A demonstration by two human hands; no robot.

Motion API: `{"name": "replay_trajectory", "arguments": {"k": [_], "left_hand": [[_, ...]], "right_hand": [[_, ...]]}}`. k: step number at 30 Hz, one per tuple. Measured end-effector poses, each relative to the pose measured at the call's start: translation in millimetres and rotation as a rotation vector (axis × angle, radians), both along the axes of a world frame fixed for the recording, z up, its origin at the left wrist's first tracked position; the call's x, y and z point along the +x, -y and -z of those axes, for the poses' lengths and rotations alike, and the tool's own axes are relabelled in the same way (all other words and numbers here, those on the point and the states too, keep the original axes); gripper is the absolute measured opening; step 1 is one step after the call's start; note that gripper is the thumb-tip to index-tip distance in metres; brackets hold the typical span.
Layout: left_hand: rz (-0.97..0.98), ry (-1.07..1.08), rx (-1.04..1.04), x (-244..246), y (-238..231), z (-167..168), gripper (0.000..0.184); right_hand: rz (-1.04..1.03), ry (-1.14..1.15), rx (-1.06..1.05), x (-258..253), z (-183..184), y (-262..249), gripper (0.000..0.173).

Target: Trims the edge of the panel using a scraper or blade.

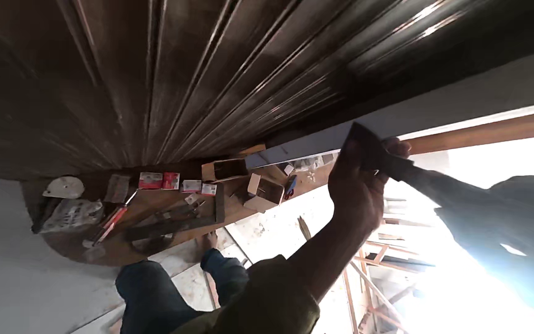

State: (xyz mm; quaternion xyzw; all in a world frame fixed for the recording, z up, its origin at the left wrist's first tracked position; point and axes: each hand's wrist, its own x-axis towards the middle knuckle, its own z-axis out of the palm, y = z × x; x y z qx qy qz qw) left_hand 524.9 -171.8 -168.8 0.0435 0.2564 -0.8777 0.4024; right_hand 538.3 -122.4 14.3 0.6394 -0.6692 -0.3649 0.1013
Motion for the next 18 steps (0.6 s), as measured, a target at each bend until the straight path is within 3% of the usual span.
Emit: {"name": "replay_trajectory", "arguments": {"k": [4, 8, 18], "left_hand": [[0.011, 0.0, 0.017, -0.4, 2.6, 8.2, 0.034], [-0.018, 0.025, 0.095, 1.4, -0.8, -8.3, 0.034], [-0.122, 0.079, 0.056, -6.8, -4.9, -8.7, 0.035]], "right_hand": [[-0.016, 0.013, -0.065, -9.7, 13.0, -1.2, 0.046], [-0.062, -0.045, -0.013, 1.9, 12.8, 8.9, 0.042], [-0.054, -0.014, -0.087, -5.3, 21.0, -8.1, 0.043]]}}
